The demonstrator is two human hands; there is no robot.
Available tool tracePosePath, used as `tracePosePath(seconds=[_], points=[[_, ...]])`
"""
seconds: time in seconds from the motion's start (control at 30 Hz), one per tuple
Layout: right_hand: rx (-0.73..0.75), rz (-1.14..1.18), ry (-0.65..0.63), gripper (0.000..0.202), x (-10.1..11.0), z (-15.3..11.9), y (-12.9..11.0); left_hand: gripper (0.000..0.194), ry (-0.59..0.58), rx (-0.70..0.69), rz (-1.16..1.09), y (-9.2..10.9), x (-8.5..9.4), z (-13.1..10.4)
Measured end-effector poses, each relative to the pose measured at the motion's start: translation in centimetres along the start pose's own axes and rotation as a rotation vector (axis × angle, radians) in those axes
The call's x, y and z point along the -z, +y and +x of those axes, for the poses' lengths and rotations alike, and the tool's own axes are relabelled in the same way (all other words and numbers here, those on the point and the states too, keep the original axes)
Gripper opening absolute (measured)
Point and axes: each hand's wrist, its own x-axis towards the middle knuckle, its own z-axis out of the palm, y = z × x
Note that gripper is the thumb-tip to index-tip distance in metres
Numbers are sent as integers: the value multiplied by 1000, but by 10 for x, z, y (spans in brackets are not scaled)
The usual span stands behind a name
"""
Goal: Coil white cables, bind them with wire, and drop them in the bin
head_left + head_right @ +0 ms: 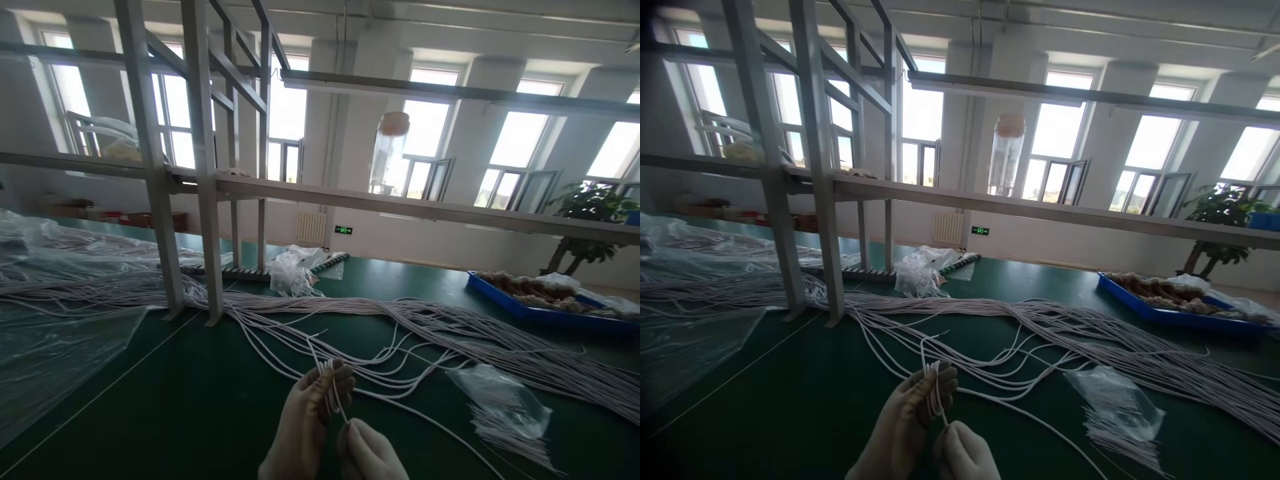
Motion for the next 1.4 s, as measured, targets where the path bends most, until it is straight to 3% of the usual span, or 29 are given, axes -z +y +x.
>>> tracePosePath(seconds=[0.07, 0.17, 0.3, 0.4, 0.53, 0.6, 0.67, 0.8, 0.93, 1.03, 1.17, 1.3, 1.4], points=[[-52, -174, 9, 69, 17, 3, -5, 23, -34, -3, 16, -1, 6, 5], [-22, -416, 123, 58, 46, 18, -23, 31, -131, 79, 43, -6, 14, 13], [17, -506, 219, 41, 64, 42, -60, 40, -269, 238, 159, -14, 16, 19], [64, -550, 256, 29, 55, 45, -83, 39, -295, 266, 318, -16, 11, 18], [108, -593, 303, 23, 26, 22, -89, 29, -47, 100, 497, -17, 12, 13], [121, -617, 283, 22, 10, 5, -81, 40, 90, 12, 551, -20, 19, 14], [137, -620, 235, 22, -3, -10, -66, 42, 131, 4, 487, -24, 26, 17], [142, -529, 128, 25, -17, -20, -31, 28, 11, 61, 214, -27, 32, 25], [69, -453, 88, 25, -1, -6, -18, 33, -125, 133, -35, -18, 23, 27], [-30, -540, 140, 22, 26, 9, -31, 36, -157, 118, -11, -10, 21, 22], [2, -591, 211, 20, 51, 28, -64, 43, -291, 78, 282, -5, 22, 15], [104, -617, 247, 21, 47, 34, -94, 44, -450, 136, 408, -8, 20, 12], [165, -647, 266, 21, 29, 25, -104, 40, -347, 119, 372, -16, 25, 17]])
